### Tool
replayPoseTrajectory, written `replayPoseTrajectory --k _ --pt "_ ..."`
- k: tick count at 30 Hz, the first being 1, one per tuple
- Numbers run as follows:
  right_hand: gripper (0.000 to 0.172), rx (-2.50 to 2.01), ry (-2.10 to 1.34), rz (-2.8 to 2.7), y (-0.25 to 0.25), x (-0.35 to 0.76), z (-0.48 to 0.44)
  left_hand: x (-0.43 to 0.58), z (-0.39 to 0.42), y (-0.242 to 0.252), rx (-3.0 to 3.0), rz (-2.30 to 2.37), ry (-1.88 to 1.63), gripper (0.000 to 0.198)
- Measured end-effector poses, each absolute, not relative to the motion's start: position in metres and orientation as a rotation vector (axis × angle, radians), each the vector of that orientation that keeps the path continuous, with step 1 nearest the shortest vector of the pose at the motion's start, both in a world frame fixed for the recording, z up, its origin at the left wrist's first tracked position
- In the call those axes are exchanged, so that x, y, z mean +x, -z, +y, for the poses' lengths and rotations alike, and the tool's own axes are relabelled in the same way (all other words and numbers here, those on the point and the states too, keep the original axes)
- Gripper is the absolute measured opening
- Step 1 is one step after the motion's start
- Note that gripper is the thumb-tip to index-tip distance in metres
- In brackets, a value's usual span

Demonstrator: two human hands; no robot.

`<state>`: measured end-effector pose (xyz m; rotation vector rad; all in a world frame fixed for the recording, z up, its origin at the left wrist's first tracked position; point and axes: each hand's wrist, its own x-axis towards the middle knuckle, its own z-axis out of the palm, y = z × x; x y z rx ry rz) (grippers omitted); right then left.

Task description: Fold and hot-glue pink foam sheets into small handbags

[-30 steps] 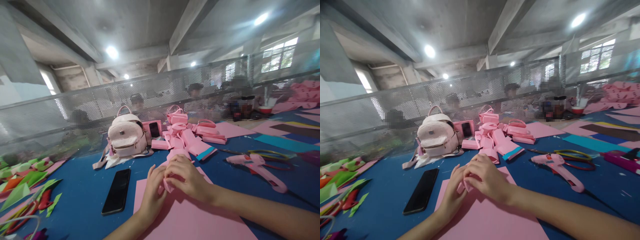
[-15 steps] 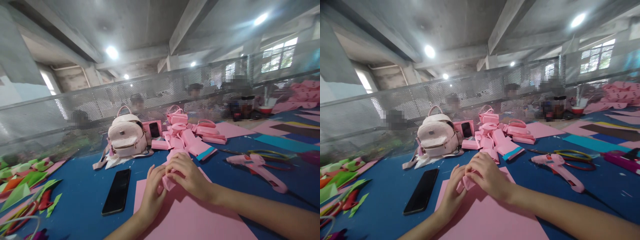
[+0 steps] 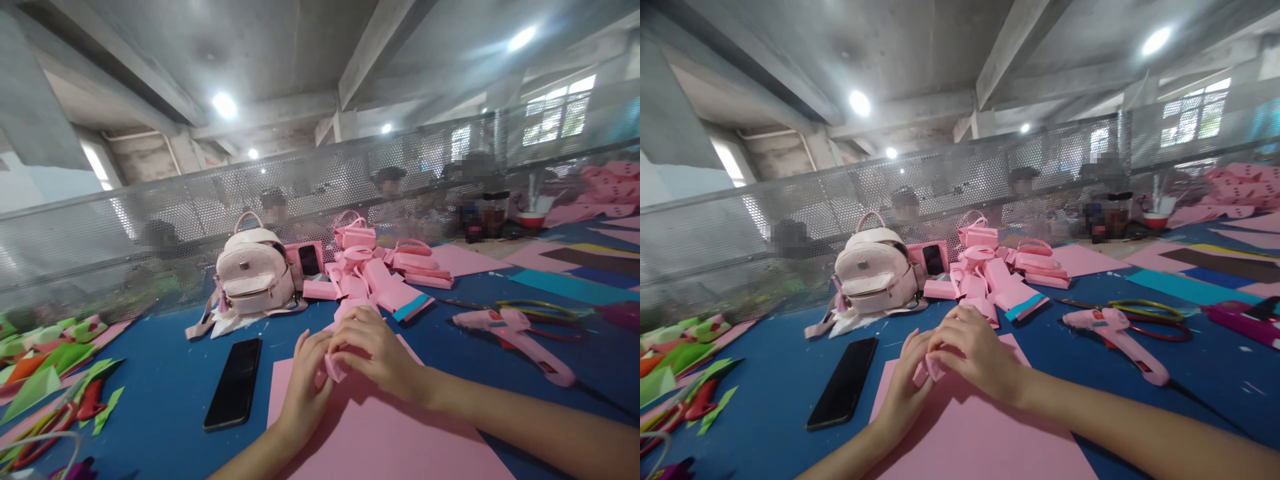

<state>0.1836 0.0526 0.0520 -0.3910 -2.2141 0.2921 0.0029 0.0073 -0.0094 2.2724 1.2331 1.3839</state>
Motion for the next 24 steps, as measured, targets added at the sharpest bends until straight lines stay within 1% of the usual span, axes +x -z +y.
replayPoseTrajectory --k 6,10,13,19,24 --pt "0.010 -0.387 -0.263 -2.234 -0.0500 0.1816 0.0544 0.0028 0.0073 0.0093 2.342 1.232 -1.343 0.039" --pt "0.013 -0.411 -0.266 -2.251 -0.0500 0.1807 0.0513 0.0020 0.0066 0.0114 2.392 1.210 -1.350 0.047" --pt "0.012 -0.431 -0.302 -2.230 -0.0493 0.1809 0.0494 0.0011 0.0068 0.0120 2.409 1.205 -1.352 0.052" --pt "0.010 -0.451 -0.374 -2.194 -0.0481 0.1810 0.0493 0.0020 0.0074 0.0088 2.389 1.215 -1.362 0.048" --pt "0.014 -0.508 -0.520 -2.127 -0.0479 0.1805 0.0516 0.0019 0.0075 0.0098 2.397 1.206 -1.397 0.050"
